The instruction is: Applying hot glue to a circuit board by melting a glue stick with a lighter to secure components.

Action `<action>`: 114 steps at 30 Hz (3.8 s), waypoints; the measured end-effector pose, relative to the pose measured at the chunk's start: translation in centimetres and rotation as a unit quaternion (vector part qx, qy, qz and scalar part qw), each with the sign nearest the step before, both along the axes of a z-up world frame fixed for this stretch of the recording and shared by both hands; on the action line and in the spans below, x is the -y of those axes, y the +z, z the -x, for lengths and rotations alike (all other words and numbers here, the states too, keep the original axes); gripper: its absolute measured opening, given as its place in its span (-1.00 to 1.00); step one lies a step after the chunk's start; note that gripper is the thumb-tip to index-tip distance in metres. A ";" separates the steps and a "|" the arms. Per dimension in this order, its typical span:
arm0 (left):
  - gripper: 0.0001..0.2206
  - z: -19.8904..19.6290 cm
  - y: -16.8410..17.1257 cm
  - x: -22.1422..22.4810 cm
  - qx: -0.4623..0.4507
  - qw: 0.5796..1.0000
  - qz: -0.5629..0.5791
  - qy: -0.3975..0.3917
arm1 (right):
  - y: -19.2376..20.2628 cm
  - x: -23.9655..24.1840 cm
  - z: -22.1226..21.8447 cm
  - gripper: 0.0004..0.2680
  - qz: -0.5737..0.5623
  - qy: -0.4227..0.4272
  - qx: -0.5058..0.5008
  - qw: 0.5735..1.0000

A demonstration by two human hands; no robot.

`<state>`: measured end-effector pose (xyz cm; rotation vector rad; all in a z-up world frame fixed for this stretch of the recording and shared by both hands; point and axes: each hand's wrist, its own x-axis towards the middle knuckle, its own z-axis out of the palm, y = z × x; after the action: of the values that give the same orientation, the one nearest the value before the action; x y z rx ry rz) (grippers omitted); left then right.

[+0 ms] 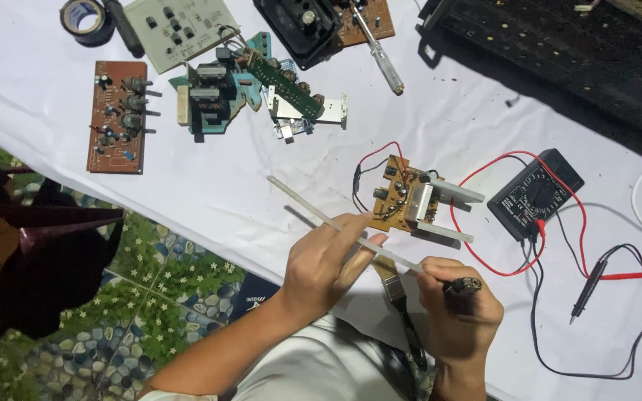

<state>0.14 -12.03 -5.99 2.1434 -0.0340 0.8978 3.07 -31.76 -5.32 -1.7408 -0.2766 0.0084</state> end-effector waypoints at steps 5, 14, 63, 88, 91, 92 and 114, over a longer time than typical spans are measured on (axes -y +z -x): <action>-0.83 -0.4 -0.1 0.5 0.001 0.996 0.075 0.039 | -0.6 0.1 -0.1 -0.91 -0.008 -0.084 -0.112 0.990; -0.64 -0.4 -1.0 0.9 -0.007 0.999 0.037 0.016 | 1.1 0.0 0.1 -0.95 0.110 0.061 -0.068 0.990; -0.31 4.8 -1.1 0.6 -0.158 0.802 0.544 -0.190 | 1.7 0.7 -2.5 -0.69 0.300 0.150 0.037 0.942; -0.29 3.7 0.4 -1.4 -0.312 0.591 0.732 -0.132 | 1.2 0.2 -2.5 -0.86 0.247 0.168 0.092 0.950; -0.52 3.4 0.8 -1.2 -0.307 0.662 0.667 -0.148 | 2.1 -0.5 -2.7 -0.89 0.220 0.174 0.094 0.955; -0.53 3.0 1.4 -1.0 -0.304 0.698 0.638 -0.114 | 2.5 -0.9 -2.8 -0.90 0.209 0.198 0.099 0.953; -0.39 0.0 2.6 -5.2 -0.122 0.906 0.399 0.075 | 5.4 -0.7 -11.1 -0.92 0.329 0.151 0.207 0.909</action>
<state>0.18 -6.82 -3.41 1.4681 0.5435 0.5696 14.15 -31.08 0.10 -2.3443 -0.9429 -0.0486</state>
